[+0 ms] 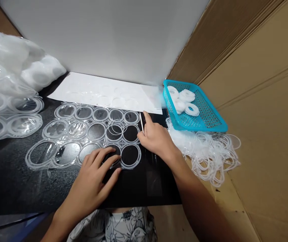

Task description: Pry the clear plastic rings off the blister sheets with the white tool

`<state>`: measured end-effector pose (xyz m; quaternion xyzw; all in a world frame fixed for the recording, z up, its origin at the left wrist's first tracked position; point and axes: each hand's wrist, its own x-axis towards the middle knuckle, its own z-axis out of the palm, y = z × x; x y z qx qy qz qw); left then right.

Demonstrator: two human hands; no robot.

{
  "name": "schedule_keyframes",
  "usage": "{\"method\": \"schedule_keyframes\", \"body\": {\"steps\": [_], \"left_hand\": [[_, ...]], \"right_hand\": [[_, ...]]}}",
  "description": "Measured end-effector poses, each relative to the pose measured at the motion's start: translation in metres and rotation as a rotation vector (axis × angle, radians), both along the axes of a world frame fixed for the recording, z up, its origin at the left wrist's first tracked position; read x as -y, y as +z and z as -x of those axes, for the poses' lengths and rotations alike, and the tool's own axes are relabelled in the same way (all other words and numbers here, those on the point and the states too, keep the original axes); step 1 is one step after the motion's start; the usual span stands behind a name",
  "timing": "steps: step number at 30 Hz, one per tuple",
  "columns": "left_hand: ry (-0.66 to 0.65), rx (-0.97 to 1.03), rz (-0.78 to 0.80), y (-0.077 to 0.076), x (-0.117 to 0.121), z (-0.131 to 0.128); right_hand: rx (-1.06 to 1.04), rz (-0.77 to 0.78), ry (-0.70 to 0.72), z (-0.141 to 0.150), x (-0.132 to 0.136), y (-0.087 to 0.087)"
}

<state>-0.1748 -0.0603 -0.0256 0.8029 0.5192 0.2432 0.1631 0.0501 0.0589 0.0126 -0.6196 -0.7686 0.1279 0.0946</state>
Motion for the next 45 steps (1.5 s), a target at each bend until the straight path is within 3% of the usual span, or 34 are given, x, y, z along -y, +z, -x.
{"method": "schedule_keyframes", "body": {"steps": [2, 4, 7, 11, 14, 17, 19, 22, 25, 28, 34, 39, 45], "left_hand": [[-0.007, -0.007, 0.003, -0.001, 0.000, 0.000], [-0.013, -0.013, 0.007, -0.001, 0.001, 0.000], [-0.014, -0.015, 0.003, -0.001, 0.002, 0.001], [0.002, 0.014, 0.007, -0.002, 0.001, 0.000], [0.021, 0.079, 0.047, -0.003, 0.001, 0.001], [0.099, 0.308, 0.140, 0.002, 0.003, 0.000], [0.192, 0.641, 0.272, 0.009, 0.004, -0.003], [0.253, 1.284, 0.593, 0.026, 0.002, -0.016], [0.292, 1.635, 0.884, 0.040, -0.003, -0.031], [0.316, 1.763, 0.949, 0.044, -0.007, -0.040], [0.206, 1.909, 0.826, 0.036, -0.009, -0.036], [0.053, 1.839, 0.717, 0.032, -0.010, -0.031], [0.058, 1.706, 0.627, 0.039, -0.007, -0.031]], "right_hand": [[0.008, -0.143, 0.120, 0.005, 0.001, 0.000], [-0.027, -0.239, 0.334, 0.012, -0.001, -0.001], [-0.007, -0.221, 0.592, 0.026, -0.009, -0.006], [0.070, -0.169, 0.682, 0.036, -0.022, -0.009], [-0.009, -0.114, 0.689, 0.035, -0.024, -0.003], [-0.240, -0.124, 0.638, 0.032, -0.014, 0.008], [-0.372, -0.201, 0.611, 0.034, -0.001, 0.016], [-0.429, -0.336, 0.638, 0.042, 0.026, 0.022], [-0.416, -0.443, 0.656, 0.050, 0.058, 0.020], [-0.351, -0.471, 0.630, 0.051, 0.084, 0.013], [-0.394, -0.422, 0.569, 0.042, 0.107, 0.000], [-0.459, -0.458, 0.499, 0.047, 0.115, -0.003], [-0.453, -0.572, 0.472, 0.056, 0.129, -0.002]]}}
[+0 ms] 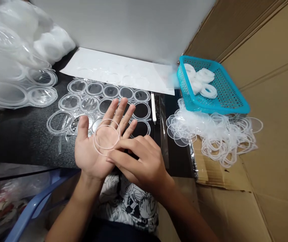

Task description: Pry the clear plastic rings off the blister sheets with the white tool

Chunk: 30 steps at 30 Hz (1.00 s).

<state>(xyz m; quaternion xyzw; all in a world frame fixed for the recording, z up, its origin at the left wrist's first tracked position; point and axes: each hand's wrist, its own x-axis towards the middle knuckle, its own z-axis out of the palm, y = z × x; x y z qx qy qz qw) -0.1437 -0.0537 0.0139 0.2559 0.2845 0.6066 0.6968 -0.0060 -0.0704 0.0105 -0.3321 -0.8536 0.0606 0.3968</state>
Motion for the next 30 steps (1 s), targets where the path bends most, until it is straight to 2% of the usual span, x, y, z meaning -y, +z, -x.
{"method": "schedule_keyframes", "body": {"steps": [5, 10, 16, 22, 30], "left_hand": [[0.013, 0.036, -0.026, 0.012, 0.002, -0.002], [0.044, -0.019, -0.002, 0.020, 0.004, -0.005], [0.065, -0.066, -0.063, 0.022, 0.011, -0.007], [0.060, -0.017, -0.014, 0.024, 0.016, -0.010], [0.101, 0.026, -0.009, 0.024, 0.019, -0.011]], "right_hand": [[-0.083, 0.010, -0.061, 0.001, 0.013, 0.002], [-0.106, 0.019, -0.134, 0.002, 0.020, 0.007], [-0.118, 0.033, -0.155, 0.003, 0.027, 0.008], [-0.162, 0.042, -0.179, 0.003, 0.032, 0.008], [-0.094, 0.026, -0.160, 0.003, 0.035, 0.011]]}}
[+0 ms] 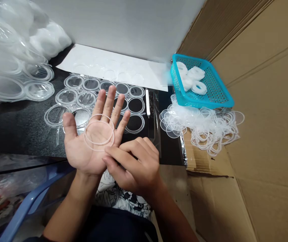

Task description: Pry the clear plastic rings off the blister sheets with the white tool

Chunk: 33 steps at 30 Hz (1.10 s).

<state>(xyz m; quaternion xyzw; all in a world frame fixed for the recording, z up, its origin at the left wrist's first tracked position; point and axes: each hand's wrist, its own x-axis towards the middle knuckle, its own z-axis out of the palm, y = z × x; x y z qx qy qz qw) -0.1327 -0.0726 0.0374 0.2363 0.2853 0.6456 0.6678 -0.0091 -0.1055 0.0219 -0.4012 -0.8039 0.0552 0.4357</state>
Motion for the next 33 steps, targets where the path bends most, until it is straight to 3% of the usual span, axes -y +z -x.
{"method": "schedule_keyframes", "body": {"steps": [6, 13, 22, 33], "left_hand": [[0.002, -0.120, -0.025, 0.0037, 0.0001, -0.0019], [0.000, -0.081, -0.053, 0.0040, 0.0013, -0.0013], [-0.042, 0.316, -0.037, 0.0019, 0.0013, -0.0001], [0.004, 0.365, 0.042, 0.0061, 0.0026, -0.0017]], "right_hand": [[-0.037, -0.016, -0.024, 0.0015, 0.0027, -0.0024], [-0.020, -0.042, -0.009, 0.0006, 0.0019, -0.0028], [-0.041, -0.052, -0.023, 0.0011, 0.0007, -0.0038], [-0.049, -0.026, 0.048, -0.0004, -0.0040, -0.0050]]}}
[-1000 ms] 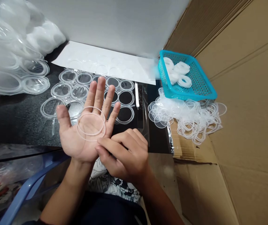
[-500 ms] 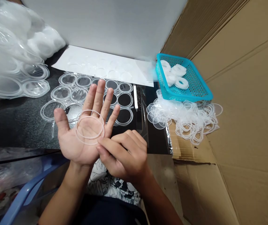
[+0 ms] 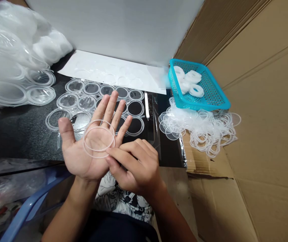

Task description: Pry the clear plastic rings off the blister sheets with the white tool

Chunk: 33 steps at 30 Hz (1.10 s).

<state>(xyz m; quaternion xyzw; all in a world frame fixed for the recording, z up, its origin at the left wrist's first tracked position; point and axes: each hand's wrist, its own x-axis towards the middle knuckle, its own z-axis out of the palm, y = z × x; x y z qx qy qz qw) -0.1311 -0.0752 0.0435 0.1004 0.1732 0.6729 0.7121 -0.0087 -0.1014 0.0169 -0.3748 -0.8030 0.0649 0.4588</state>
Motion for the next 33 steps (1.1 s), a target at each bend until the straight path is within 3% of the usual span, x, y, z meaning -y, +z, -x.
{"method": "schedule_keyframes", "body": {"steps": [14, 20, 26, 33], "left_hand": [[0.060, -0.003, 0.146, -0.002, 0.001, 0.006], [0.034, -0.001, 0.094, -0.001, 0.003, 0.004], [-0.034, 0.043, 0.105, -0.003, 0.006, 0.002], [-0.003, 0.021, 0.138, -0.001, 0.014, -0.001]], "right_hand": [[-0.005, 0.204, 0.085, 0.000, -0.006, 0.011], [-0.001, 0.257, 0.186, 0.000, -0.012, 0.017], [-0.236, 0.472, 0.066, 0.008, -0.009, 0.021], [-0.252, 0.577, 0.015, 0.008, -0.008, 0.027]]}}
